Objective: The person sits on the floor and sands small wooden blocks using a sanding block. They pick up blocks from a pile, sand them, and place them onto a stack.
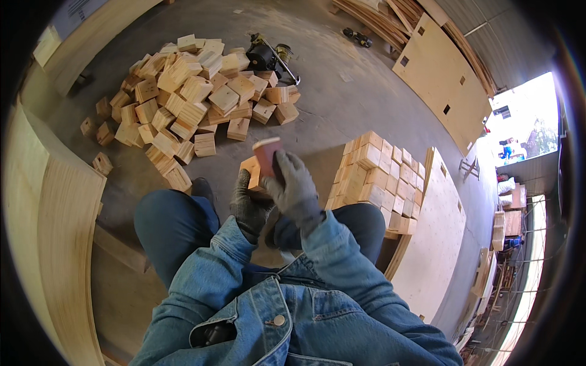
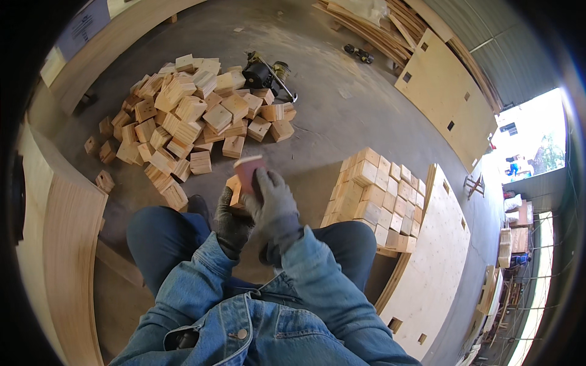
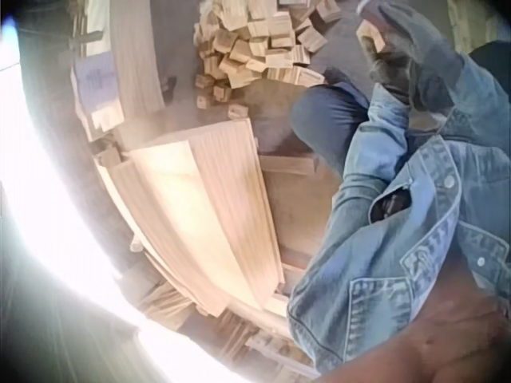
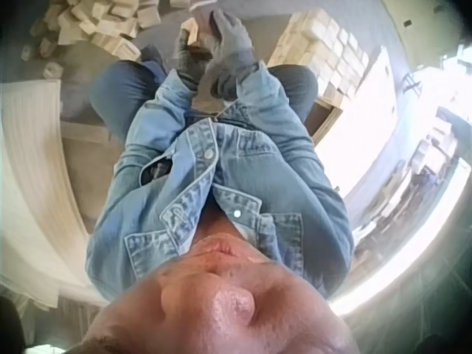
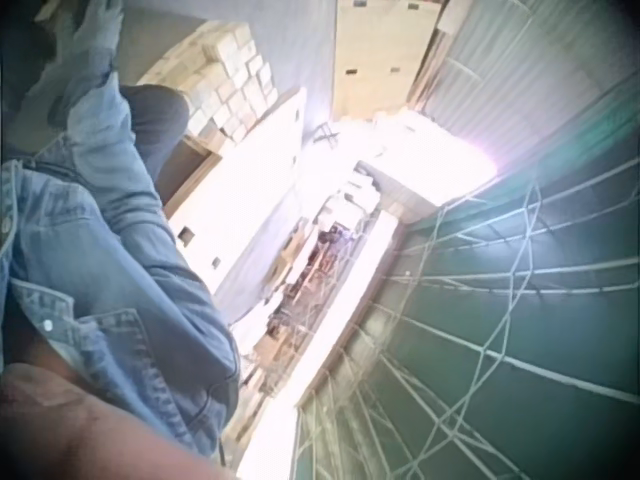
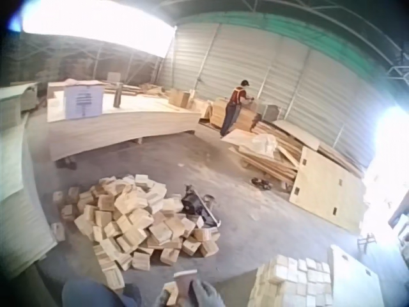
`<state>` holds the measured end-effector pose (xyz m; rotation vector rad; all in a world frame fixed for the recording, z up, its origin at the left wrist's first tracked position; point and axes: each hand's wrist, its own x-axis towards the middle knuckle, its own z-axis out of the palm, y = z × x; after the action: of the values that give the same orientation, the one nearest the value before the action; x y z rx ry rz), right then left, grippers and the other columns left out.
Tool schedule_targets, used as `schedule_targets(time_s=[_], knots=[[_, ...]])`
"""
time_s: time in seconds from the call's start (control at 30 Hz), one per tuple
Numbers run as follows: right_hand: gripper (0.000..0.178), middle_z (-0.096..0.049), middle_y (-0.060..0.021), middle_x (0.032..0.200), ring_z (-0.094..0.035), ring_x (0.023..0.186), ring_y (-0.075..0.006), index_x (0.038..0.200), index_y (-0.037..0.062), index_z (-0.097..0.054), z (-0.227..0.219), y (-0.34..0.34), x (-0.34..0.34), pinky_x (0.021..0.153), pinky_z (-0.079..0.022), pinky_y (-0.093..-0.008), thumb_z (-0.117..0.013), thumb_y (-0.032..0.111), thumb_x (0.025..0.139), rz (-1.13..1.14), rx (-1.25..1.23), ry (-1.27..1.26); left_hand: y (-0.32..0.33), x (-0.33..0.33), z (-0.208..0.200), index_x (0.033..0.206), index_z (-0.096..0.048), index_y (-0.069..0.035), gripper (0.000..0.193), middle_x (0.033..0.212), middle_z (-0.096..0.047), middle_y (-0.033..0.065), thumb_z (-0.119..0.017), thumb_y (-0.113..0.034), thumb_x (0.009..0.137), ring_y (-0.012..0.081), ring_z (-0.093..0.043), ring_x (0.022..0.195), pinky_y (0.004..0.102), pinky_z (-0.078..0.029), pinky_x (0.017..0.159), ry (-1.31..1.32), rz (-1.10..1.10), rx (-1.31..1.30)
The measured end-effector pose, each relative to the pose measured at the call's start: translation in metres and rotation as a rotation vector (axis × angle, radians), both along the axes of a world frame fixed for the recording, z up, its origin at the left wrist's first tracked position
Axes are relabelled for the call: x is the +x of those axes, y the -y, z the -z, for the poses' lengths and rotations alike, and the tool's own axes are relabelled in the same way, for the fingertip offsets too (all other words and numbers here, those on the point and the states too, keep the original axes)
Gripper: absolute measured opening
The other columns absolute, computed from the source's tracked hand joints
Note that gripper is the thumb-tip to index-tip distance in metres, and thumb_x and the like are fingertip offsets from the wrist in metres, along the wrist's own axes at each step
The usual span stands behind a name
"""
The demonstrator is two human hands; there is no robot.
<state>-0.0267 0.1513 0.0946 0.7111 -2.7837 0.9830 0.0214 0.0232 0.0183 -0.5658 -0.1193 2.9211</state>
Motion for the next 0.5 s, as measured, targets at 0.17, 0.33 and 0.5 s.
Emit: schedule_targets(time_s=[0.17, 0.33, 0.5], knots=[[0.066, -0.056, -0.0312, 0.136, -0.059, 0.121, -0.0472, 0.142, -0.0073, -0.052, -0.012, 0.002, -0.013, 0.104, -0.049, -0.045, -0.075, 0.03, 0.092, 0.111, 0.018, 0.042, -0.004, 0.004, -0.014, 0.145, -0.051, -0.008, 0.06, 0.138, -0.061, 0.0152, -0.055, -0.051, 0.103, 0.0318, -0.063, 0.123, 0.0478, -0.053, 0.107, 0.003, -0.002, -0.148], [0.07, -0.052, -0.0324, 0.14, -0.056, 0.121, -0.0511, 0.146, -0.0038, -0.049, -0.027, 0.002, 0.052, 0.103, -0.049, -0.0504, -0.074, 0.032, 0.091, -0.103, 0.04, -0.046, 0.012, -0.001, 0.015, 0.144, -0.053, -0.009, 0.059, 0.14, -0.061, 0.0155, -0.058, -0.051, 0.102, 0.0314, -0.063, 0.123, 0.0469, -0.052, 0.108, -0.246, -0.023, -0.041], [0.07, -0.055, -0.0315, 0.138, -0.058, 0.122, -0.0485, 0.144, -0.007, -0.05, -0.012, 0.001, 0.008, 0.105, -0.049, -0.0468, -0.077, 0.03, 0.091, -0.041, -0.027, -0.055, 0.001, -0.001, 0.012, 0.143, -0.052, -0.007, 0.059, 0.138, -0.06, 0.0171, -0.063, -0.047, 0.101, 0.0316, -0.062, 0.122, 0.047, -0.056, 0.104, -0.04, 0.011, -0.06]])
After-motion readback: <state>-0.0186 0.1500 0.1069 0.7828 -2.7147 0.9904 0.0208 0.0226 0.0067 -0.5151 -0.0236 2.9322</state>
